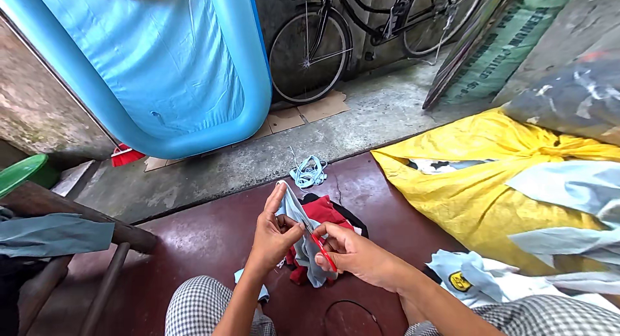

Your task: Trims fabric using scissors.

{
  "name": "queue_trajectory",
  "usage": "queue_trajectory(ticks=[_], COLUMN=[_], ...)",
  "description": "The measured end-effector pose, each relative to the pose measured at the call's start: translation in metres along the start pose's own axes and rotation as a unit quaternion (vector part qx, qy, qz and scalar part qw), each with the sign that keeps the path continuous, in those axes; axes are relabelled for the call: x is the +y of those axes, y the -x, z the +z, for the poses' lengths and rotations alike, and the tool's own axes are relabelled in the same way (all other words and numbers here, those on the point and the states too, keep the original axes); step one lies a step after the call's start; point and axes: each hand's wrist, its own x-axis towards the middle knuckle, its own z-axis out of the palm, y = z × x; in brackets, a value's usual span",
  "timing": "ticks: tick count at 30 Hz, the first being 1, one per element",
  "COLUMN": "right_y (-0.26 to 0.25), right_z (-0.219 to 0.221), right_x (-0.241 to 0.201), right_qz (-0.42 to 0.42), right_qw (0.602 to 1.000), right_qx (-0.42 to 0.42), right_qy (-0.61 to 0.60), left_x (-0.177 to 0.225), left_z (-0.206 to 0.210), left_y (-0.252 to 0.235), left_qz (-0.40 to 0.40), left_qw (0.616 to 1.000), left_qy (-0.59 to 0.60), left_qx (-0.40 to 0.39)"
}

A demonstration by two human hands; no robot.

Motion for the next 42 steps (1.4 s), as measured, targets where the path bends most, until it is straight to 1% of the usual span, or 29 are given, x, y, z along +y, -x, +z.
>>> queue_trajectory(ticks=[5,8,12,17,20,28,35,40,42], right_y=[0.001,0.001,0.001,0.001,0.001,-0.002,-0.001,-0.002,-0.001], right_z=[-0.002,-0.005,-0.004,-0.002,-0.002,0.004,0.003,0.007,0.007], right_x=[-0.002,-0.002,-0.004,-0.003,-0.003,-0.001,-0.003,-0.003,-0.003], right_qz=[-0.009,-0.013,-0.012,-0.025,-0.034,-0.041,-0.051,-0.047,-0.046], right_qw=[0.999,0.999,0.999,0.995,0.995,0.994,0.994,0.994,0.994], right_qx=[-0.035,-0.04,-0.029,-0.055,-0.046,-0.008,-0.029,0.016,0.012], right_qy=[-0.018,-0.015,-0.045,-0.084,-0.078,-0.098,-0.088,-0.094,-0.102], left_x=[0.004,0.007,0.008,0.009,0.008,0.004,0.006,0.005,0.005], left_z=[-0.001,0.0,-0.001,-0.001,0.001,0.006,0.007,0.006,0.006], left_y=[0.001,0.003,0.003,0.005,0.007,0.007,0.009,0.008,0.008], left_qz=[0.015,0.014,0.017,0.016,0.016,0.011,0.003,0.009,0.005], left_qw=[0.999,0.998,0.998,0.998,0.997,0.999,0.997,0.997,0.996], left_qy=[-0.025,-0.025,-0.018,0.0,0.004,0.036,0.03,0.034,0.036], left_qx=[-0.028,-0.051,-0.054,-0.059,-0.069,-0.039,-0.076,-0.071,-0.077])
